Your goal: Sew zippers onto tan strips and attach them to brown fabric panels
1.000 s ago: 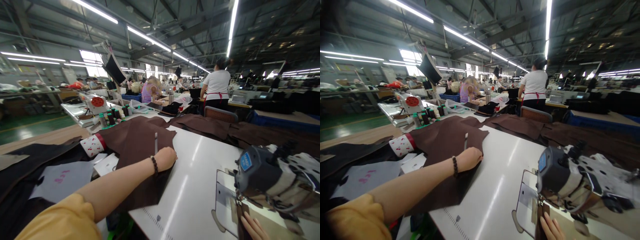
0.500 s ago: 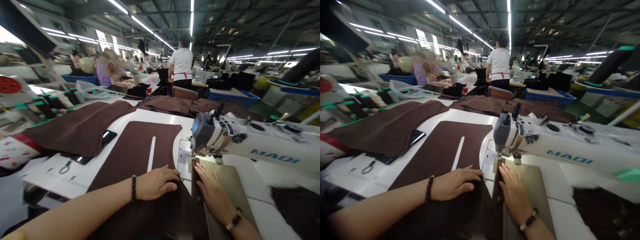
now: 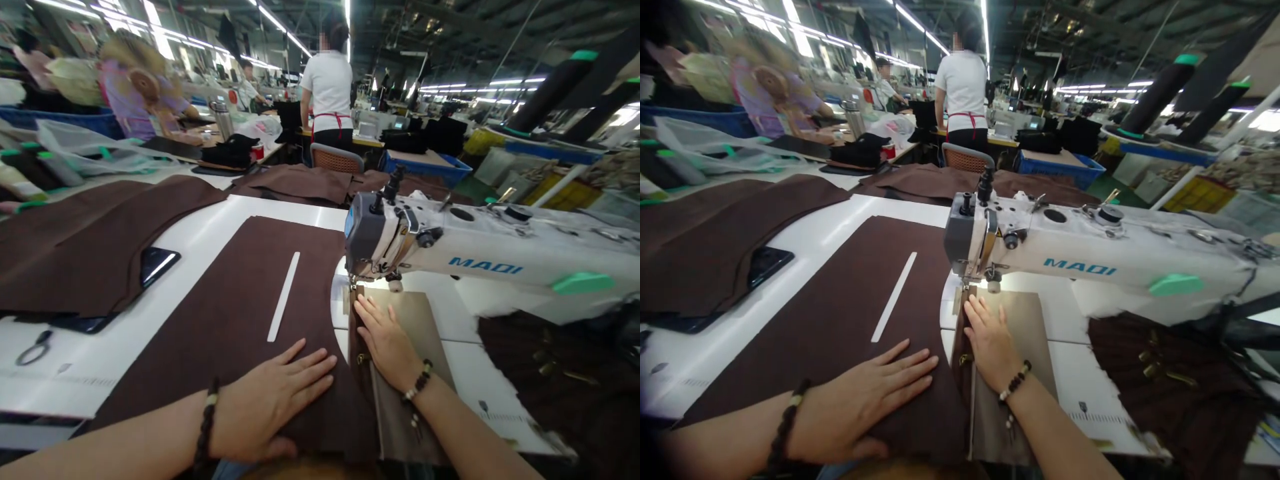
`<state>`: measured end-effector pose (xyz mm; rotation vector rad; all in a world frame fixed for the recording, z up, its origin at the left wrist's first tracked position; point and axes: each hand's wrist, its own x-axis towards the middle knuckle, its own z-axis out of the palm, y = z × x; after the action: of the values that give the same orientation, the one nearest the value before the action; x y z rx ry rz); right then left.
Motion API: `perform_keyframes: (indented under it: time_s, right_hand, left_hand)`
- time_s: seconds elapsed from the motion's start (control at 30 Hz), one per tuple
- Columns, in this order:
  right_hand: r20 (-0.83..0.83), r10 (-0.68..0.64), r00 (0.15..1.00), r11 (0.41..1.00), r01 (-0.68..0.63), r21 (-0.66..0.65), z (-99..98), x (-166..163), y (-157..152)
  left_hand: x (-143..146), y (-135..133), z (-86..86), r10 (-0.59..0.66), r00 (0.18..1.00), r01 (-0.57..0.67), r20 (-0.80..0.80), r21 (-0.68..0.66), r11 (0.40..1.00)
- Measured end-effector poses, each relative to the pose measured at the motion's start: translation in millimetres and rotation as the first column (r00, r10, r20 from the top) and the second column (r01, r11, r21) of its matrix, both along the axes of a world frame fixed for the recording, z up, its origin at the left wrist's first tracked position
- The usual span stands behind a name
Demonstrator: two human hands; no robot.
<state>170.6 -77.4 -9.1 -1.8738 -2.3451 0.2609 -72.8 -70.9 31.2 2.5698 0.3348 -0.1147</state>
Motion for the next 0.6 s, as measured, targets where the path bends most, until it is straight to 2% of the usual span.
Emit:
perform_keyframes:
  time_s: [0.13, 0.33, 0.47, 0.6]
  right_hand:
    - [-0.008, 0.004, 1.000, 1.000, -0.004, 0.006, -0.2, 1.0, -0.1]
    - [0.022, 0.009, 1.000, 1.000, -0.010, 0.024, -5.6, 1.5, 1.2]
    - [0.047, -0.003, 0.999, 0.996, 0.000, 0.085, -13.8, 2.6, 3.2]
    - [0.089, 0.001, 0.996, 0.999, -0.006, 0.053, -16.5, 4.2, 5.5]
  left_hand:
    - [-2.8, 0.8, 3.6, 0.034, 0.999, -0.032, 0.041, -0.031, 0.999]
    - [4.1, 18.4, 15.7, 0.160, 0.980, -0.145, 0.123, -0.118, 0.982]
    - [17.8, 25.4, 20.5, 0.154, 0.983, -0.139, 0.102, -0.134, 0.981]
    - [25.8, 29.2, 15.8, 0.155, 0.983, -0.140, 0.094, -0.142, 0.980]
